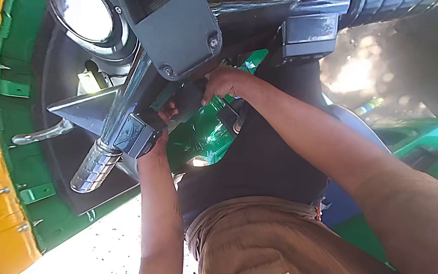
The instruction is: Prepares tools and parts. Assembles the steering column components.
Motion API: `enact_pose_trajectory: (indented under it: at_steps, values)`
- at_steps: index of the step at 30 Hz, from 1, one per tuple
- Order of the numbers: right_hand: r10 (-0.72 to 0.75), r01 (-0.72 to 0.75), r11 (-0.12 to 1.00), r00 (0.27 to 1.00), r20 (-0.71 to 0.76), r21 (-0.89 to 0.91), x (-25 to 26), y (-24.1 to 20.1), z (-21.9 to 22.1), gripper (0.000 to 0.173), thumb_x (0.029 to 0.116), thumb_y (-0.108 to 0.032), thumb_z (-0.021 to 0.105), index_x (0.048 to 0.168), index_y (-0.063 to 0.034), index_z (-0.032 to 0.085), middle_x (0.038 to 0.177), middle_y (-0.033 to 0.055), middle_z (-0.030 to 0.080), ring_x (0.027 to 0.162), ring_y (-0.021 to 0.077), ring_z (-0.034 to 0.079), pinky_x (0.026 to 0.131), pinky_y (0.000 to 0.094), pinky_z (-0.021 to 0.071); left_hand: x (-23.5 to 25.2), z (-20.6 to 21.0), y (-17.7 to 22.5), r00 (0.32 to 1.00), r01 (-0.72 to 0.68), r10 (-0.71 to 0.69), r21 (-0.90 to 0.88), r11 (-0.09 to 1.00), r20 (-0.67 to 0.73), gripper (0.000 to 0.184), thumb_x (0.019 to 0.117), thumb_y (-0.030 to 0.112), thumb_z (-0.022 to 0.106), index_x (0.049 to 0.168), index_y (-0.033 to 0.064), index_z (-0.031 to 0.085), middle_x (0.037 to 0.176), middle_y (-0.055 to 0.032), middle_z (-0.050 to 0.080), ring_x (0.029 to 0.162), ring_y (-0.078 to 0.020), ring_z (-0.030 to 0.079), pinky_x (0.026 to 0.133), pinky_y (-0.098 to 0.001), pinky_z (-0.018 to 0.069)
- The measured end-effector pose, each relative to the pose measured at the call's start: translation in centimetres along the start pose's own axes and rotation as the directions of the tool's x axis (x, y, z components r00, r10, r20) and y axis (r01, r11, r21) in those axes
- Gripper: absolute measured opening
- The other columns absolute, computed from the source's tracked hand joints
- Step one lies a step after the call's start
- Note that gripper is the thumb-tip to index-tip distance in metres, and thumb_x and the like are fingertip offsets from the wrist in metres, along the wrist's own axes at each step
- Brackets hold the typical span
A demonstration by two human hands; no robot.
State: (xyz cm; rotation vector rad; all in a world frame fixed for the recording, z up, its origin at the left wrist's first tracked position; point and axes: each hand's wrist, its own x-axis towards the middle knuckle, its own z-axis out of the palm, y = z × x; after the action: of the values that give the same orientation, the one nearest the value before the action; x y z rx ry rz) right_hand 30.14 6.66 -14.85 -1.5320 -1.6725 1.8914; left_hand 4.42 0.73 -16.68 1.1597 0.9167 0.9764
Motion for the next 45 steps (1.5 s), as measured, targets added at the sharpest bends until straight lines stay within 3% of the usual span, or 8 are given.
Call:
enact_pose_trajectory:
  at_steps: [7,10,13,25,33,37,41,45]
  values:
    - [-0.117,0.085,0.952,0.989,0.093,0.294,-0.1,1.6,0.0,0.067,0.0903,0.004,0.072,0.149,-0.0209,0.053,0.11,0.0067,0.065,0.055,0.0044,0.042,0.044,0.0188,0.0349,0.2,1.7,1.1,0.99,0.098,-0.086,0.098,0.99,-0.116,0.038,0.1097,0.012,0.026,0.119,0.0109,0.064,0.098,0.0038,0.072,0.08,-0.0061,0.068,0.078,-0.0227,0.0573]
    - [-0.175,0.175,0.984,0.985,0.004,0.043,-0.1,1.3,0.1,0.069,0.0853,0.0,0.08,0.147,-0.0168,0.056,0.135,0.0033,0.066,0.104,0.0051,0.066,0.088,0.0233,0.0546,0.6,1.5,0.8,0.982,0.158,-0.146,0.106,0.982,-0.118,0.037,0.1099,0.014,0.029,0.116,0.0151,0.065,0.087,0.0094,0.072,0.074,-0.0022,0.068,0.073,-0.0195,0.0584]
    - [-0.272,0.253,0.909,0.962,-0.01,-0.33,0.1,0.9,0.0,0.063,0.0867,-0.017,0.083,0.145,-0.0134,0.059,0.14,0.0079,0.064,0.13,0.0192,0.058,0.111,0.0411,0.0447,0.8,2.4,1.6,0.966,0.217,-0.196,0.114,0.97,-0.17,0.031,0.11,0.013,0.032,0.111,0.0164,0.063,0.083,0.0104,0.071,0.07,-0.0013,0.068,0.071,-0.0184,0.0586]
    - [-0.183,0.066,0.812,0.972,-0.146,-0.579,-1.4,-0.5,0.4,0.044,0.0884,-0.005,0.067,0.13,-0.0175,0.068,0.124,0.0136,0.066,0.118,0.0333,0.062,0.092,0.0563,0.0519,2.3,6.7,3.5,0.829,0.515,-0.291,0.449,0.731,-0.477,0.033,0.1117,0.027,0.041,0.127,0.0018,0.058,0.08,0.0048,0.055,0.062,0.0025,0.053,0.064,-0.0146,0.0473]
    - [0.033,-0.106,0.982,0.911,-0.41,-0.157,-3.1,2.6,-0.1,0.033,0.0812,-0.04,0.086,0.086,-0.01,0.072,0.081,0.0048,0.068,0.076,0.0216,0.066,0.068,0.0499,0.0549,2.1,0.8,-0.2,0.951,0.295,-0.243,0.323,0.899,-0.193,0.028,0.106,0.01,0.035,0.121,0.0104,0.058,0.081,0.0121,0.065,0.067,0.0032,0.064,0.066,-0.0147,0.0555]
    - [0.237,-0.215,0.969,0.945,-0.225,0.118,-2.4,2.7,1.4,0.054,0.0868,-0.053,0.079,0.106,-0.004,0.068,0.084,0.0064,0.075,0.05,0.0075,0.056,0.046,0.0269,0.0428,2.1,1.8,0.5,0.934,0.336,-0.272,0.315,0.888,-0.231,0.027,0.1076,0.01,0.035,0.123,0.0086,0.057,0.088,0.0101,0.065,0.07,0.0035,0.064,0.068,-0.0144,0.0553]
    - [0.204,-0.201,0.979,0.92,-0.335,0.043,-1.1,2.4,1.4,0.013,0.0829,-0.016,0.078,0.088,-0.0066,0.071,0.084,0.0068,0.074,0.075,0.0197,0.071,0.069,0.0459,0.0572,2.3,3.0,0.4,0.907,0.365,-0.251,0.335,0.869,-0.338,0.024,0.1085,0.018,0.042,0.118,0.0066,0.061,0.079,0.0085,0.062,0.062,0.0014,0.061,0.062,-0.0154,0.0538]
    - [0.121,-0.198,0.973,0.878,-0.462,-0.121,-1.5,2.4,0.6,0.01,0.0873,-0.02,0.069,0.088,-0.0122,0.074,0.083,0.0071,0.07,0.079,0.026,0.069,0.065,0.0546,0.0543,2.4,3.5,1.1,0.894,0.404,-0.288,0.337,0.851,-0.343,0.024,0.1092,0.017,0.042,0.12,0.0066,0.06,0.079,0.0076,0.059,0.061,0.0023,0.059,0.061,-0.0141,0.0526]
